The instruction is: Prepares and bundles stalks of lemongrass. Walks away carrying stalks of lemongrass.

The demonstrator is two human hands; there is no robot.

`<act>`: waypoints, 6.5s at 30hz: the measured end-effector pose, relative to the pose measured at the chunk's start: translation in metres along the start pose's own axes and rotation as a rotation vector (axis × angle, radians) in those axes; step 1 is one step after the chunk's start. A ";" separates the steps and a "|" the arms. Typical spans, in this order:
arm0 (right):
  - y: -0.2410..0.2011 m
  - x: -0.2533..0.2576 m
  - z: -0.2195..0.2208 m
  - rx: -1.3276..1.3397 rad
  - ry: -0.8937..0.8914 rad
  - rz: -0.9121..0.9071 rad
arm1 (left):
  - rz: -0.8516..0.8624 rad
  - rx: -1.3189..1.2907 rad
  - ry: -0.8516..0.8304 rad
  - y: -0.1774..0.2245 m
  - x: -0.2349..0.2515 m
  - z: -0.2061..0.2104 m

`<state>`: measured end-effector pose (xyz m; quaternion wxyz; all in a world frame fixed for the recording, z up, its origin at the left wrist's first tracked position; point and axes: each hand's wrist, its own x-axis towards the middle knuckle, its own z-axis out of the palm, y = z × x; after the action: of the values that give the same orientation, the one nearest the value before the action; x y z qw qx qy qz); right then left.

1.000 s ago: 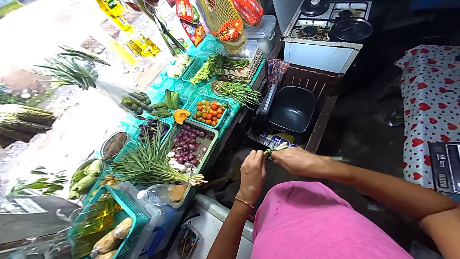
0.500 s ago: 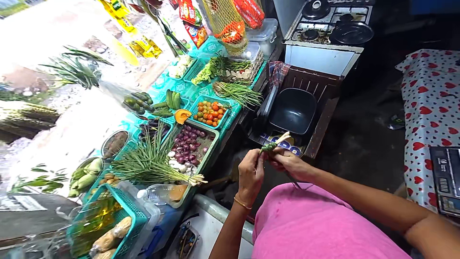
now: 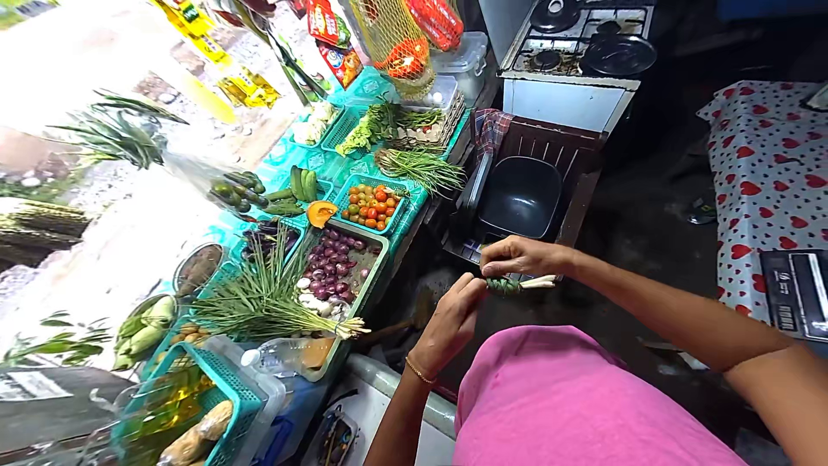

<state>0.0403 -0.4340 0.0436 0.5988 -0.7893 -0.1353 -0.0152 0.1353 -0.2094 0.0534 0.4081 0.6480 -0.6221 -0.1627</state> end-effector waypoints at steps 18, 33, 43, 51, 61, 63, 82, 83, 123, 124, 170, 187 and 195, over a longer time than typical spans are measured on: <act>-0.013 -0.012 0.058 -0.724 0.319 0.028 | -0.218 0.193 0.252 -0.008 0.000 0.002; 0.013 0.009 0.095 -0.669 0.863 -0.107 | -0.521 -1.036 0.785 -0.008 0.016 0.025; 0.012 0.003 0.095 -0.669 0.914 -0.109 | -0.436 -1.043 0.763 -0.002 0.019 0.030; 0.013 0.003 0.094 -0.766 0.925 -0.186 | -0.404 -0.921 0.855 -0.001 0.028 0.043; 0.015 0.003 0.092 -0.830 0.916 -0.105 | -0.340 -0.637 0.896 -0.013 0.038 0.059; 0.016 0.003 0.091 -0.817 0.920 -0.093 | -0.336 -0.603 0.895 -0.015 0.038 0.060; 0.002 -0.003 0.069 0.518 0.413 -0.091 | -0.051 -1.287 0.422 -0.028 0.018 0.036; 0.004 -0.002 0.079 0.654 0.452 -0.063 | -0.049 -1.258 0.476 -0.026 0.022 0.037; 0.009 -0.014 0.108 -0.841 0.835 0.059 | -0.579 -1.085 0.908 -0.011 0.037 0.058; 0.012 -0.012 0.113 -0.825 0.884 0.025 | -0.588 -1.174 0.945 -0.007 0.041 0.058; -0.013 0.001 0.035 0.783 0.685 0.519 | -0.276 -0.520 0.737 -0.020 0.034 0.050; -0.013 0.003 0.060 -0.175 0.706 0.083 | -0.292 -0.504 0.683 -0.017 0.029 0.035; -0.013 0.009 0.065 -0.345 0.821 -0.007 | -0.362 -0.893 0.665 -0.013 0.025 0.032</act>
<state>0.0371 -0.3670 0.0396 0.4624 -0.8057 0.1155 -0.3518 0.1256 -0.2445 0.0319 0.7805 0.5257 -0.2113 -0.2642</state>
